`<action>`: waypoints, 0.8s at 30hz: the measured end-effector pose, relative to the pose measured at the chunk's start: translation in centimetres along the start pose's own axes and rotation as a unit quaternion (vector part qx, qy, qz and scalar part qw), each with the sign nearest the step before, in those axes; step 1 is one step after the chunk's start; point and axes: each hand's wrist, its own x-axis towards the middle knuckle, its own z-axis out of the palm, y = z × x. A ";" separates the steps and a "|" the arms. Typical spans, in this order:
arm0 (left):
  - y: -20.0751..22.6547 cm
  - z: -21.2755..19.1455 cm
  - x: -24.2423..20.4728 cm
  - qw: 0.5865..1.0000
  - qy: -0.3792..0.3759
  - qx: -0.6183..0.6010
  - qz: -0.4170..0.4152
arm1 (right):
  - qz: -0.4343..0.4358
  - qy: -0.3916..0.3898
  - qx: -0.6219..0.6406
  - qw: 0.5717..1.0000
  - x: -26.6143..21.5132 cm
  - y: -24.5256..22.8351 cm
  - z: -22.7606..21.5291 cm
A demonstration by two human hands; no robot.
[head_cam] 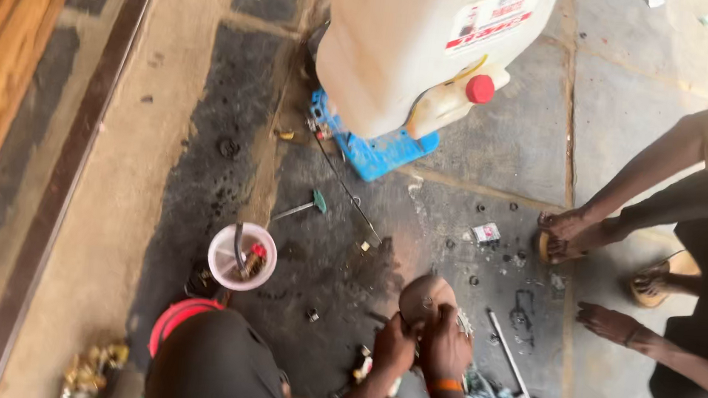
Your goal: The person sits on the floor and repeatedly rubs a small metal ring against a circular metal component, likely to clean or smooth its surface. The person also briefly handles a larger mechanical assembly with brass fittings.
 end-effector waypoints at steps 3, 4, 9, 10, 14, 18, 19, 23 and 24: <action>-2.3 0.6 -0.5 0.994 -0.035 -0.026 -0.095 | -0.019 0.053 0.041 0.998 2.7 1.8 1.2; -2.5 1.3 -0.5 0.997 -0.022 -0.017 -0.079 | -0.004 0.013 0.040 0.999 0.9 2.1 1.0; -0.6 0.3 -0.3 1.000 0.012 0.024 -0.002 | 0.036 0.026 0.040 0.998 -2.4 -0.9 -1.7; -0.4 0.4 -0.5 0.999 -0.001 0.003 -0.033 | 0.014 0.042 0.025 0.999 -1.3 -0.7 -1.9; -1.9 0.7 0.4 1.000 0.006 0.006 -0.015 | -0.055 0.043 -0.062 0.996 0.0 -0.1 -0.3; -1.5 0.6 -0.4 0.997 0.054 -0.003 0.056 | -0.022 0.048 -0.028 0.998 -1.7 1.2 0.3; 0.0 1.4 1.5 0.999 0.026 -0.034 0.011 | -0.024 0.064 -0.020 0.997 1.3 2.1 0.6; -2.5 1.1 -0.4 0.999 0.036 0.022 -0.031 | 0.029 -0.047 0.027 0.998 1.1 1.3 2.1; -1.9 1.2 2.0 0.994 0.083 0.056 0.051 | 0.008 -0.007 -0.018 1.000 1.5 1.0 1.8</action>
